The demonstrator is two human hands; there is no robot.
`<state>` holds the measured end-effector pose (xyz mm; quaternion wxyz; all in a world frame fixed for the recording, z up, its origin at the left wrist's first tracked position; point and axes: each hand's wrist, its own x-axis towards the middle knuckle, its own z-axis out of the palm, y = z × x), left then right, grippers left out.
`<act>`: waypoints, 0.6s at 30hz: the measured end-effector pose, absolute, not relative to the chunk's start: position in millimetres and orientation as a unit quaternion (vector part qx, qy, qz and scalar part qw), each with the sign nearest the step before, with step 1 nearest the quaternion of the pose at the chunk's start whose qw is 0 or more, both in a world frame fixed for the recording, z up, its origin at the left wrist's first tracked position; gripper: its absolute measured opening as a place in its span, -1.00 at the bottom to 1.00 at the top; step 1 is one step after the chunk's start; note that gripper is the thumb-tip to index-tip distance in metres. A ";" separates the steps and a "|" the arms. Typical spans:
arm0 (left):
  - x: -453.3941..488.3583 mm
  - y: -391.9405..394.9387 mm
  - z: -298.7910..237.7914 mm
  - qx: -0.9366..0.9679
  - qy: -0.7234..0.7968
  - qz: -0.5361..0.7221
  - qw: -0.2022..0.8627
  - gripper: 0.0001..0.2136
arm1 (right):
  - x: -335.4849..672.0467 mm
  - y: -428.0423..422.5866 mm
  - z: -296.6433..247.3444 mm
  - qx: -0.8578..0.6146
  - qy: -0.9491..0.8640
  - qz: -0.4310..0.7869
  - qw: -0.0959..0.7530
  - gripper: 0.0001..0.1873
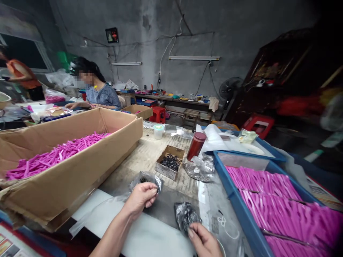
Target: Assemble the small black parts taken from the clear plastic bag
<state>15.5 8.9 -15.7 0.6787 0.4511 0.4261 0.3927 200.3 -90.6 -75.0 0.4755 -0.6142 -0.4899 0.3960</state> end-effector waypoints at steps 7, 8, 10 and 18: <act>36.9 -9.8 -12.1 0.384 0.368 0.356 0.768 -0.79 | 193.2 -90.3 -62.1 -0.588 -0.469 0.424 0.504 -0.68; 39.5 -11.9 -11.8 0.386 0.367 0.349 0.771 -0.80 | 193.2 -90.2 -59.2 -0.583 -0.473 0.430 0.502 -0.68; 44.5 -16.2 -11.4 0.390 0.366 0.340 0.774 -0.80 | 193.8 -89.7 -53.1 -0.573 -0.484 0.444 0.491 -0.71; 64.5 -32.3 -18.8 0.400 0.374 0.329 0.769 -0.81 | 189.0 -87.7 -40.9 -0.546 -0.476 0.441 0.531 -0.78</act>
